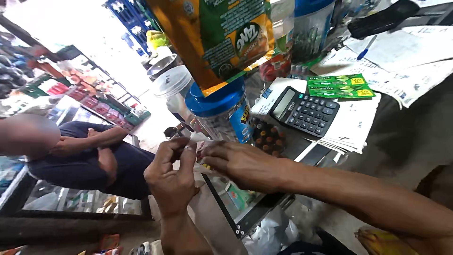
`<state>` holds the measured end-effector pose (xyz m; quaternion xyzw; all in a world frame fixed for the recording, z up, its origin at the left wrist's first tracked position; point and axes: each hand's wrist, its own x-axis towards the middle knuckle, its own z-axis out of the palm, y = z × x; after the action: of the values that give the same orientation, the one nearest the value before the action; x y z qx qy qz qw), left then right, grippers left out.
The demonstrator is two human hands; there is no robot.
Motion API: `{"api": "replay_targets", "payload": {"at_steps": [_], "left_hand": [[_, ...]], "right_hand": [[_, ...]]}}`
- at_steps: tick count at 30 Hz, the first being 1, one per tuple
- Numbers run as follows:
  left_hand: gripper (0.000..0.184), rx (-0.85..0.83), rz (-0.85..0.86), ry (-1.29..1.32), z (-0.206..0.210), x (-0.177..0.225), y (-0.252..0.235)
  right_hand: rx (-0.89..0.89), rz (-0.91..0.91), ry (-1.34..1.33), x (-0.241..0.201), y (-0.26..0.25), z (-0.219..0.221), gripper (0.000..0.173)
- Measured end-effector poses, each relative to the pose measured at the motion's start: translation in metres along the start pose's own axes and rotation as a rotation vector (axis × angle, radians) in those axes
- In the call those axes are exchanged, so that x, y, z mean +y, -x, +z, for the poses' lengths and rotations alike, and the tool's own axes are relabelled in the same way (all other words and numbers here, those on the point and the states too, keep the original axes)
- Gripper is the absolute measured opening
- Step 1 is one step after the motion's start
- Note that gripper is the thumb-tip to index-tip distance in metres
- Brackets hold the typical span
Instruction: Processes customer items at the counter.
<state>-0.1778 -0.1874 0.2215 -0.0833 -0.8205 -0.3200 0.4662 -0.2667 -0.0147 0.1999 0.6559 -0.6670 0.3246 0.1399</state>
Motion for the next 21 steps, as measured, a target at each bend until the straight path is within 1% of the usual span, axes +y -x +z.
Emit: {"api": "replay_targets", "payload": {"at_steps": [2,4,5,7,8,9,11,13,16,18,21], "left_hand": [[0.012,0.008,-0.028,-0.012,-0.005,-0.003,0.002],[0.014,0.015,-0.047,-0.013,-0.007,-0.003,0.004],[0.014,0.023,-0.051,-0.014,-0.007,-0.003,0.005],[0.014,0.038,-0.045,-0.029,-0.006,-0.003,0.005],[0.014,0.042,-0.039,-0.033,-0.005,-0.003,0.004],[0.014,0.046,-0.035,-0.036,-0.003,-0.004,0.003],[0.014,0.06,-0.042,-0.032,-0.001,-0.004,0.001],[0.014,0.065,-0.056,-0.028,0.0,-0.003,0.001],[0.014,0.074,-0.066,-0.025,0.002,-0.002,0.0],[0.015,0.075,-0.075,-0.035,0.001,-0.001,0.0],[0.013,0.081,-0.066,-0.036,0.002,-0.001,-0.001]], "right_hand": [[0.093,0.016,-0.021,0.0,0.027,-0.024,0.027],[0.116,0.167,0.04,0.007,0.059,-0.041,0.026],[0.072,0.274,0.102,0.01,0.072,-0.044,0.028],[-0.055,0.464,0.187,0.011,0.088,-0.035,0.052],[-0.097,0.512,0.205,0.008,0.091,-0.026,0.064],[-0.124,0.541,0.207,0.003,0.09,-0.017,0.071],[-0.191,0.599,0.193,-0.006,0.083,-0.002,0.077],[-0.255,0.626,0.161,-0.01,0.076,0.006,0.073],[-0.271,0.618,0.155,-0.007,0.074,0.008,0.064],[-0.245,0.601,0.164,-0.002,0.076,0.011,0.055],[-0.169,0.542,0.197,0.004,0.082,0.015,0.046]]}}
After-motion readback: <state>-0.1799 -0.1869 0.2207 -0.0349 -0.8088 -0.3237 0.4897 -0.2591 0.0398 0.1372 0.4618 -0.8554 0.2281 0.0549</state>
